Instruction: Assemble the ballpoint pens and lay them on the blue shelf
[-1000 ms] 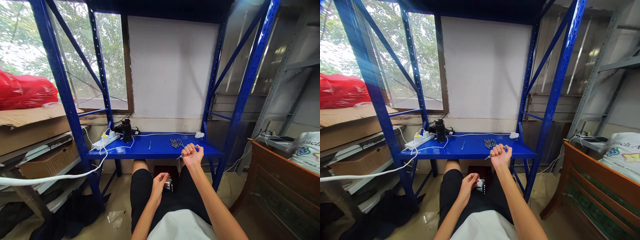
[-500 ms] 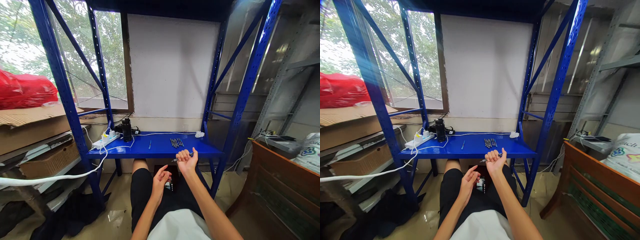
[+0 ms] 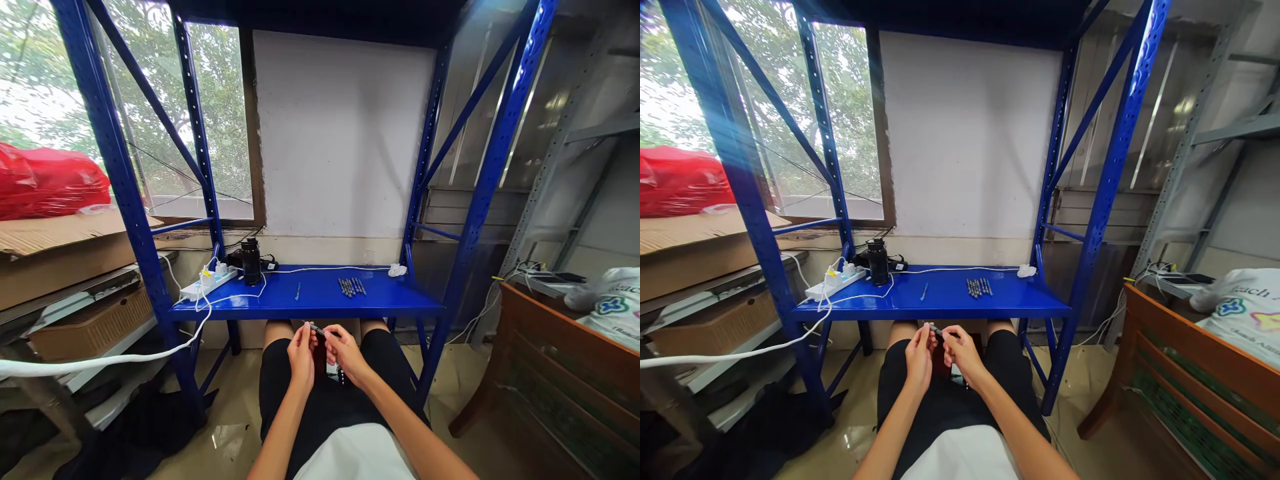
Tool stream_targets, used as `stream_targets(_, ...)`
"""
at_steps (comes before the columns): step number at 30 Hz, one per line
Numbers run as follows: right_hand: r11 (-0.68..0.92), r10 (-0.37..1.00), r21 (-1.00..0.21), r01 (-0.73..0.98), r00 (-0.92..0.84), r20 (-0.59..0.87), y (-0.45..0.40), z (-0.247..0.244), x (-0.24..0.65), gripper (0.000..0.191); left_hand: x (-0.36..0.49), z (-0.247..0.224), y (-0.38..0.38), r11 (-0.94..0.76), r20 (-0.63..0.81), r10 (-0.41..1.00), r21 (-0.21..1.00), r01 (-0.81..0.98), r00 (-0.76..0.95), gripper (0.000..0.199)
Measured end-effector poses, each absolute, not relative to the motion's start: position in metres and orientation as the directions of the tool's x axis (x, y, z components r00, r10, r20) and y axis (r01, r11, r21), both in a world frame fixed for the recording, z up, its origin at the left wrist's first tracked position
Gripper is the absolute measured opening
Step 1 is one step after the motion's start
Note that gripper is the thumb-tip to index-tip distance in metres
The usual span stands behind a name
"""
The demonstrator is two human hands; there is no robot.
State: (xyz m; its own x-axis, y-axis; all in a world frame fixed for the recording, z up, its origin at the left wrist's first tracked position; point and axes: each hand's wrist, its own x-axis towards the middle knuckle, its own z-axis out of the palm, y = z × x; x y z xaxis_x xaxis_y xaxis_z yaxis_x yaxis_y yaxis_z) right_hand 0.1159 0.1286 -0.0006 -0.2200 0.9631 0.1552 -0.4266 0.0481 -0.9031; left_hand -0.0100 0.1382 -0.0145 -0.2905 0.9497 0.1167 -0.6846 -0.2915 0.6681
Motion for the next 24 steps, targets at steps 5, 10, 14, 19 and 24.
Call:
stream_targets(5,0.304,0.916,-0.917,-0.26,-0.183,0.356,0.129,0.006,0.122,0.033,-0.019,0.0,0.155,-0.256,0.128,0.964,0.674,-0.693,-0.231,0.043)
stream_targets(10,0.517,0.856,-0.799,0.307,-0.148,0.496,0.183,0.025,0.111,0.035,-0.01,-0.011,0.152,-0.177,0.137,0.984,0.695,-0.697,-0.113,0.051)
stream_targets(14,0.452,0.883,-0.74,0.498,-0.133,0.45,0.251,0.036,0.094,0.03,-0.003,-0.042,0.137,-0.091,0.023,0.993,0.767,-0.635,-0.114,0.054)
stream_targets(19,0.379,0.917,-0.632,0.675,-0.184,0.353,0.309,0.04,0.073,0.028,-0.011,-0.056,0.13,-0.057,-0.002,0.994,0.833,-0.55,-0.105,0.06)
stream_targets(24,0.451,0.883,-0.526,0.721,-0.273,0.383,0.306,0.025,0.069,0.041,-0.014,-0.054,0.129,-0.009,-0.028,0.998,0.844,-0.537,-0.061,0.059)
